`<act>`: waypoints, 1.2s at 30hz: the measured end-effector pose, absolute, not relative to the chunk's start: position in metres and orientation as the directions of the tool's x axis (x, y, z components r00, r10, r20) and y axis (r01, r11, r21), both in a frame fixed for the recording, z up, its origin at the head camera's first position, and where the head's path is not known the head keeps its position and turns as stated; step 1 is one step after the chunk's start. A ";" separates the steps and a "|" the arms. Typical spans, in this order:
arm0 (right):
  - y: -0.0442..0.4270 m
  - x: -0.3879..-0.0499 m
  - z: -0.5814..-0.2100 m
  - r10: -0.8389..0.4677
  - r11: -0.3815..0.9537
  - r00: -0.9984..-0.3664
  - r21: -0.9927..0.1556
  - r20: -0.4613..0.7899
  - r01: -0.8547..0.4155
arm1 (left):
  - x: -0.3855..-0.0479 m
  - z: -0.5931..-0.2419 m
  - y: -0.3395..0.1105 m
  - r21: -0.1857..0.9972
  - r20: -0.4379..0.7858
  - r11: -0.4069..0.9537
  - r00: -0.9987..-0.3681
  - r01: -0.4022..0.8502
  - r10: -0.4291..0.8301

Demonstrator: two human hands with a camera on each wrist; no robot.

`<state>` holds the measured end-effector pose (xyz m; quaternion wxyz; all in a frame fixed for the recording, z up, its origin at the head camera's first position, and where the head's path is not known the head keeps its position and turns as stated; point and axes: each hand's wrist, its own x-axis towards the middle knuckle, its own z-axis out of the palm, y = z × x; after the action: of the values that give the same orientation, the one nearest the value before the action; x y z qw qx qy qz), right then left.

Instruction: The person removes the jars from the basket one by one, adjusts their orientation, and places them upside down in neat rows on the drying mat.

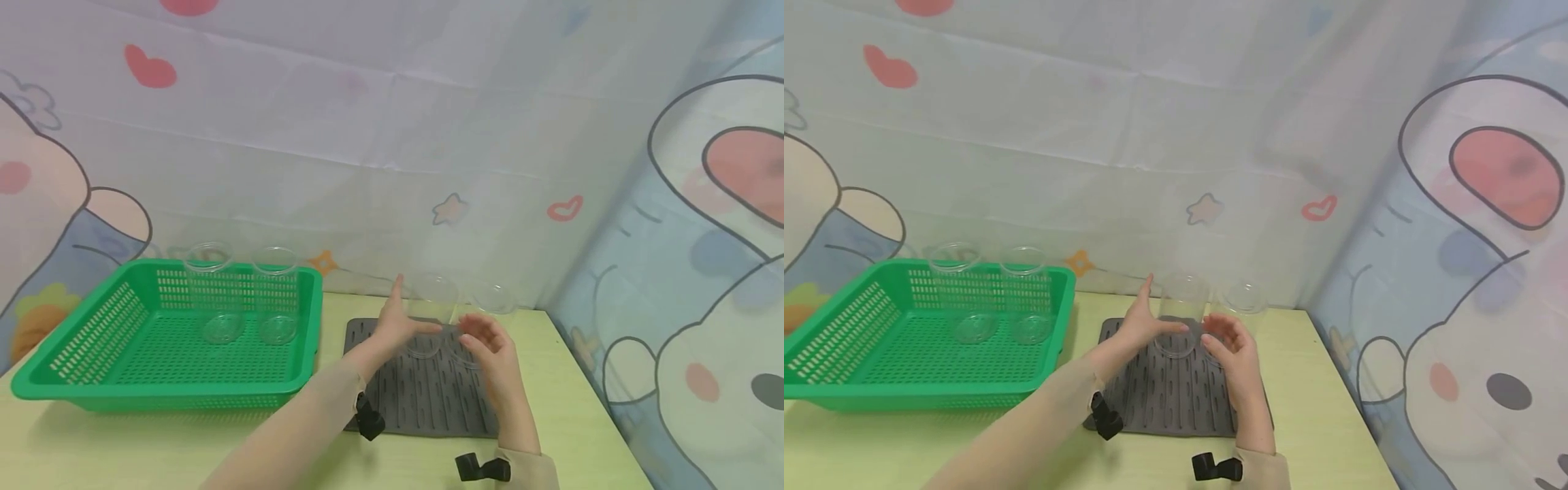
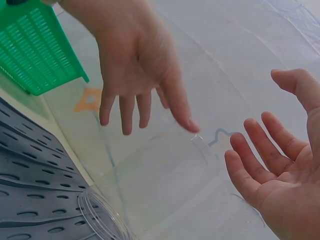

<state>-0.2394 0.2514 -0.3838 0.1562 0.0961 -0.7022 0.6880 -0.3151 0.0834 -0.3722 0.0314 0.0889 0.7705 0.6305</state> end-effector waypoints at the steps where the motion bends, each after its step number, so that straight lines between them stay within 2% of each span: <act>1: 0.251 -0.240 -0.384 0.080 0.039 -0.933 -0.936 0.352 -0.350 | -0.313 -0.370 0.080 0.976 0.065 0.194 -0.982 0.100 0.177; 8: 0.251 -0.241 -0.384 0.082 0.025 -0.931 -0.935 0.355 -0.355 | -0.296 -0.357 0.051 0.979 0.126 0.126 -0.963 0.159 0.237; 15: 0.250 -0.240 -0.384 0.076 0.036 -0.931 -0.934 0.358 -0.356 | -0.281 -0.344 0.017 0.953 0.239 0.095 -0.906 0.288 0.349; 19: 0.249 -0.241 -0.384 0.072 0.056 -0.932 -0.934 0.356 -0.353 | -0.275 -0.335 -0.007 0.936 0.294 0.076 -0.881 0.344 0.372; 24: 0.249 -0.242 -0.384 0.067 0.054 -0.934 -0.936 0.351 -0.348 | -0.268 -0.333 -0.041 0.927 0.342 0.050 -0.892 0.372 0.296; 30: 0.247 -0.243 -0.385 0.060 0.049 -0.931 -0.932 0.360 -0.358 | -0.259 -0.337 -0.080 0.955 0.288 0.034 -0.951 0.294 0.114; 36: 0.245 -0.245 -0.386 0.060 0.048 -0.935 -0.937 0.350 -0.347 | -0.255 -0.342 -0.118 0.965 0.262 -0.007 -0.964 0.263 -0.033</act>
<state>-0.2448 0.2449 -0.3858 0.1491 0.1014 -0.7084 0.6824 -0.2552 -0.1183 -0.3421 -0.1049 0.0823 0.6966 0.7050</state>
